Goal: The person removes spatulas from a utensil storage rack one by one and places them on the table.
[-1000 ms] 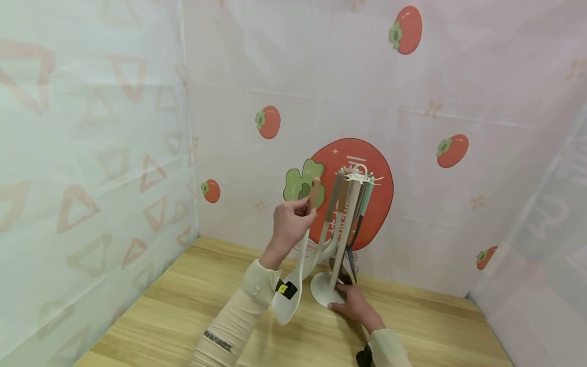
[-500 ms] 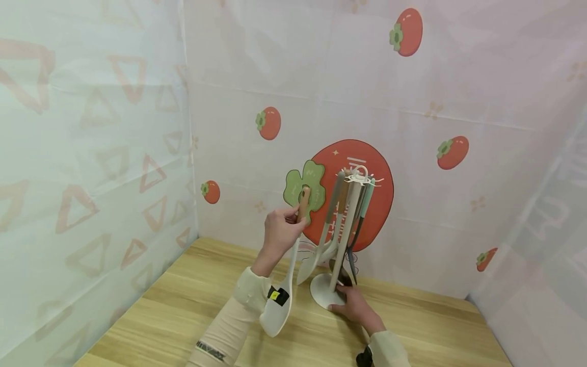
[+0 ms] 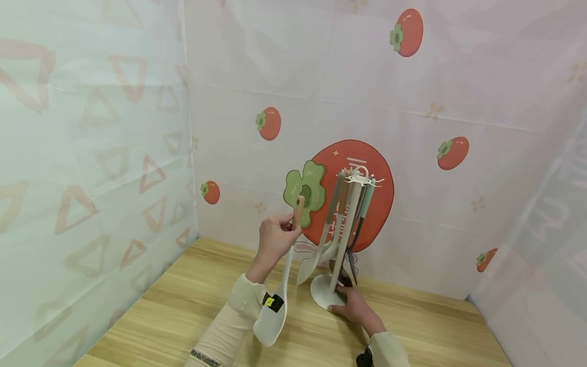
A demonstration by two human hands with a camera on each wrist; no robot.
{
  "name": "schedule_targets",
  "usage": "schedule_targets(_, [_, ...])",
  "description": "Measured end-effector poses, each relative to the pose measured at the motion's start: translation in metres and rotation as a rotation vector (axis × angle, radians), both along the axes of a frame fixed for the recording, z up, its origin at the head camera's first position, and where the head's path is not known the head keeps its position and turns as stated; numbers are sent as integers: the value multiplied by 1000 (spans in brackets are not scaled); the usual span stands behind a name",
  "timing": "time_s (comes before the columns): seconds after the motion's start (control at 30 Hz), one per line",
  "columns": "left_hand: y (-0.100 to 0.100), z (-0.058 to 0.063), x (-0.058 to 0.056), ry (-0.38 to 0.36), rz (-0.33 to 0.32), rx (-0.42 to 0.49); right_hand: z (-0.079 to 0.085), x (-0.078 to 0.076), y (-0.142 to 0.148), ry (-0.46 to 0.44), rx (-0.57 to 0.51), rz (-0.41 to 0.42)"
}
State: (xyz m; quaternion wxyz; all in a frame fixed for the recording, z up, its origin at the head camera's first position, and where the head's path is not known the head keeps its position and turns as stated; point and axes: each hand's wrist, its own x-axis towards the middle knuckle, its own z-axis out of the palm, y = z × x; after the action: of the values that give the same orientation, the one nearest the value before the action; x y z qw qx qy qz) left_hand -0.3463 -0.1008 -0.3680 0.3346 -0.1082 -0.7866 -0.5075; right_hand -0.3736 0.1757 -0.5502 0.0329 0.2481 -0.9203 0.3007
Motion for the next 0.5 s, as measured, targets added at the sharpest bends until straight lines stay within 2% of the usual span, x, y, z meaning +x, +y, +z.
schedule_targets(0.27, [-4, -6, 0, -8, 34, -23, 1, 1, 0, -1, -10, 14])
schedule_targets(0.5, [-9, -12, -3, -10, 39, -65, 0, 0, 1, 9, 0, 6])
